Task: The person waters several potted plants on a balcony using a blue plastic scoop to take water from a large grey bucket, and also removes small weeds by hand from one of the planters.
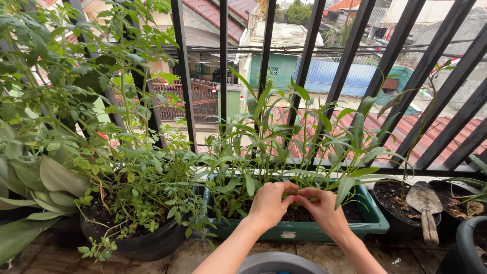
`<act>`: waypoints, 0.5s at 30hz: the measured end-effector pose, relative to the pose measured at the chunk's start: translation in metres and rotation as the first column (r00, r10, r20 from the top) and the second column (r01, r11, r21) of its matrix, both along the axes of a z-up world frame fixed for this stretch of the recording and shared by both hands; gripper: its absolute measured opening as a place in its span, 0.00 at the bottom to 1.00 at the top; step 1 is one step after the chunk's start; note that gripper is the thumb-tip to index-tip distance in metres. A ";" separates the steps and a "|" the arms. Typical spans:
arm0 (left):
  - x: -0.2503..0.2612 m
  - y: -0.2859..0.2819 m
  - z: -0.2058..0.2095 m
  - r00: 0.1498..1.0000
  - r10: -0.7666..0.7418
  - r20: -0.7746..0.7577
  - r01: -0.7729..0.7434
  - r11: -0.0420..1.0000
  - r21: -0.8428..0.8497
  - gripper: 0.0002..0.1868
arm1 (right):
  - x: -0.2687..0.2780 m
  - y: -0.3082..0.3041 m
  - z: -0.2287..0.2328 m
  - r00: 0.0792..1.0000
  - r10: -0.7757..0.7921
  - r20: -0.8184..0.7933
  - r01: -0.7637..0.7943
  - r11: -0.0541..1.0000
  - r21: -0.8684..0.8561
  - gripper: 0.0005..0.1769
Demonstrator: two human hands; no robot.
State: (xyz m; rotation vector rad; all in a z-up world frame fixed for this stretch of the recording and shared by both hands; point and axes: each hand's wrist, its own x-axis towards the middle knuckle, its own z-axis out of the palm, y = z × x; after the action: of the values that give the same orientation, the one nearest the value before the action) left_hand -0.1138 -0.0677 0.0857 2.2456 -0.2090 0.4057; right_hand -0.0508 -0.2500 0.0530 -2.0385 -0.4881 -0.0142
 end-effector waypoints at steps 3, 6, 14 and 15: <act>-0.002 0.003 -0.002 0.997 -0.023 -0.070 0.023 1.000 -0.011 0.16 | -0.007 0.001 0.017 0.995 0.047 0.089 -0.047 0.999 -0.001 0.14; -0.005 0.004 0.000 0.997 -0.012 -0.082 0.011 1.000 -0.023 0.15 | -0.015 0.002 0.038 0.975 0.087 0.205 -0.068 0.993 -0.098 0.11; -0.017 0.004 0.011 0.991 0.113 -0.072 -0.113 0.994 0.002 0.08 | -0.034 0.007 0.066 0.917 0.075 0.392 0.040 0.960 -0.277 0.09; -0.018 0.004 0.012 0.993 0.105 -0.053 -0.105 0.994 -0.005 0.07 | -0.036 0.008 0.068 0.904 0.106 0.414 0.027 0.953 -0.303 0.08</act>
State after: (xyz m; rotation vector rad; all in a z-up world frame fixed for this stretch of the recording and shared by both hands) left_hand -0.1320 -0.0633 0.0975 2.2635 -0.0619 0.4023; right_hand -0.0869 -0.2424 0.1209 -2.3328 -0.8500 -0.3919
